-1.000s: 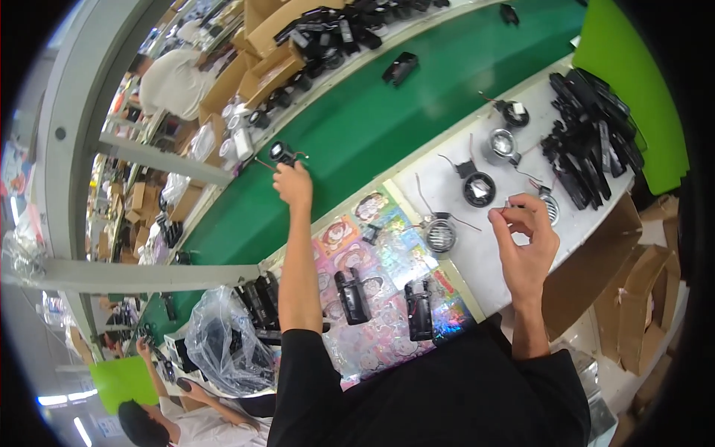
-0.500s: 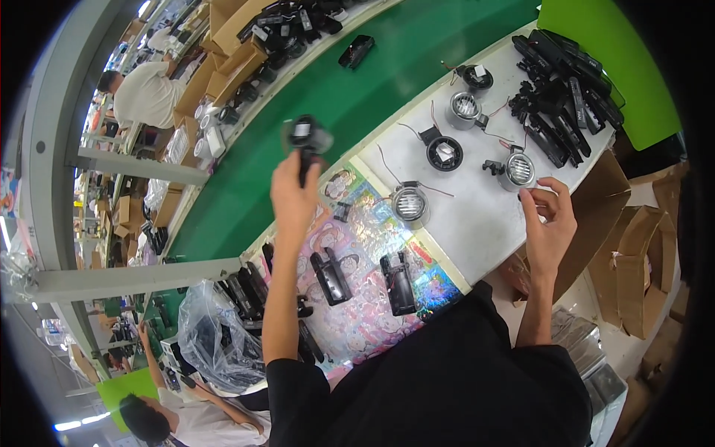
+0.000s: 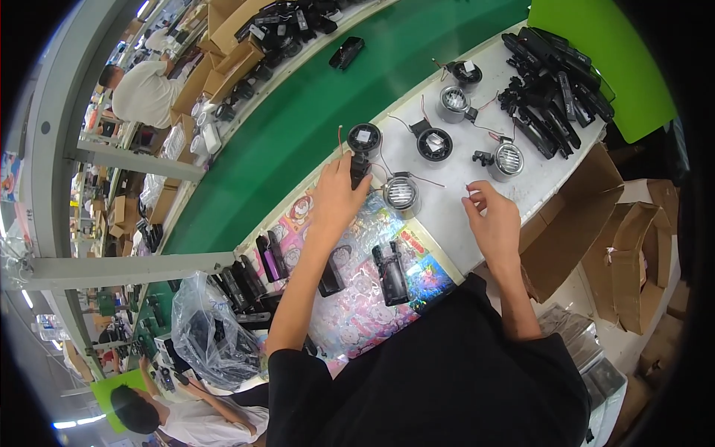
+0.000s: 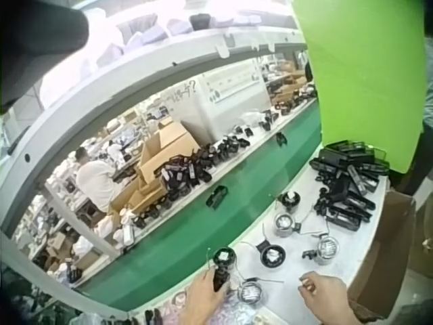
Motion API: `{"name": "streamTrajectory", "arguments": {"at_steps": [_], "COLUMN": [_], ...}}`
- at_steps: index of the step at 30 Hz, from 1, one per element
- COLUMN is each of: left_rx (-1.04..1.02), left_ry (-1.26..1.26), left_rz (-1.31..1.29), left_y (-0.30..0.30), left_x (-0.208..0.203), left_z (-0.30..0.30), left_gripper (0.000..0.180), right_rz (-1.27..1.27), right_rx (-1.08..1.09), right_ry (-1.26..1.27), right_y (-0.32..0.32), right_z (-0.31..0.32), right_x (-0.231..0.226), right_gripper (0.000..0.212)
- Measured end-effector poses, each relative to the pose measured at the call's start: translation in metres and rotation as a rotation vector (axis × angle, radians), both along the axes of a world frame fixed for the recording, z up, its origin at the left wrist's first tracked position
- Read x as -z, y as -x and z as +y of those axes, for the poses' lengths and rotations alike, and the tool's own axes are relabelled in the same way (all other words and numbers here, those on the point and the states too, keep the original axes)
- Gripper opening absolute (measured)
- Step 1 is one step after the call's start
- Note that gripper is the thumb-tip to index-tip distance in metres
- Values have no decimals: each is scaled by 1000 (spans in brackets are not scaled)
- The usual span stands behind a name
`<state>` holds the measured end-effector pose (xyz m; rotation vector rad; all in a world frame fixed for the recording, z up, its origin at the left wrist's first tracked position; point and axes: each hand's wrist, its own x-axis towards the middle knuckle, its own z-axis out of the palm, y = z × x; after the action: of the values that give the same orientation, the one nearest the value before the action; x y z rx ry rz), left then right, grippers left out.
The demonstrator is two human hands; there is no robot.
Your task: The person assembles handheld electronic fans by connecting internal electronic components, motor units, and connecting wires into plastic fan housings and casings. The components are fitted together by hand, with a prying tool used to secure parts into the housing.
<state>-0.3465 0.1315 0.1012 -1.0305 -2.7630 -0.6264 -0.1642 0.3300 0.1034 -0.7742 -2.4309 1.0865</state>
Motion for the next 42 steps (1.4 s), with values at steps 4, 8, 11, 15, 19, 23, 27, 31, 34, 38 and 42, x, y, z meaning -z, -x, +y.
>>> {"name": "streamTrajectory", "arguments": {"at_steps": [4, 8, 11, 15, 19, 23, 27, 31, 34, 38, 42], "left_rx": [-115, -128, -99, -55, -88, -196, -252, -291, -291, -294, -231], "left_ry": [31, -13, -23, -28, -298, -355, -147, -127, -340, -635, -1218], "left_rz": [-77, -15, 6, 249, 327, 315, 128, -33, -68, -37, -529], "left_y": [-11, -18, -25, -25, 54, 175, 242, 282, 295, 267, 245], "left_x": [-2, 2, 3, -28, -45, -32, 15, 51, 64, 38, -12], "left_z": [-2, -5, -6, -28, -34, -20, 54, 85, 79, 74, 48], "left_gripper": [57, 57, 60, 50, 21, 29, 87, 76, 54, 44, 41], "right_rz": [-67, 363, -117, -489, -286, 455, 847, 1057, 988, 1041, 1225], "right_rx": [-120, -473, -749, -1015, -920, -725, -601, -479, -235, -26, -214], "right_ry": [-198, -356, -477, -528, -422, -12, 801, 1593, 1507, 1488, 2014], "right_y": [10, 104, 190, 229, 218, 166, 73, -20, -66, -76, -27], "right_z": [-8, -30, -38, -43, -23, 10, 41, 24, 4, -1, 14], "right_x": [-25, -61, -56, -46, -58, -121, -110, -51, -44, -11, -11], "right_gripper": [30, 36, 47, 42, 48, 55, 63, 63, 82, 90, 70]}}
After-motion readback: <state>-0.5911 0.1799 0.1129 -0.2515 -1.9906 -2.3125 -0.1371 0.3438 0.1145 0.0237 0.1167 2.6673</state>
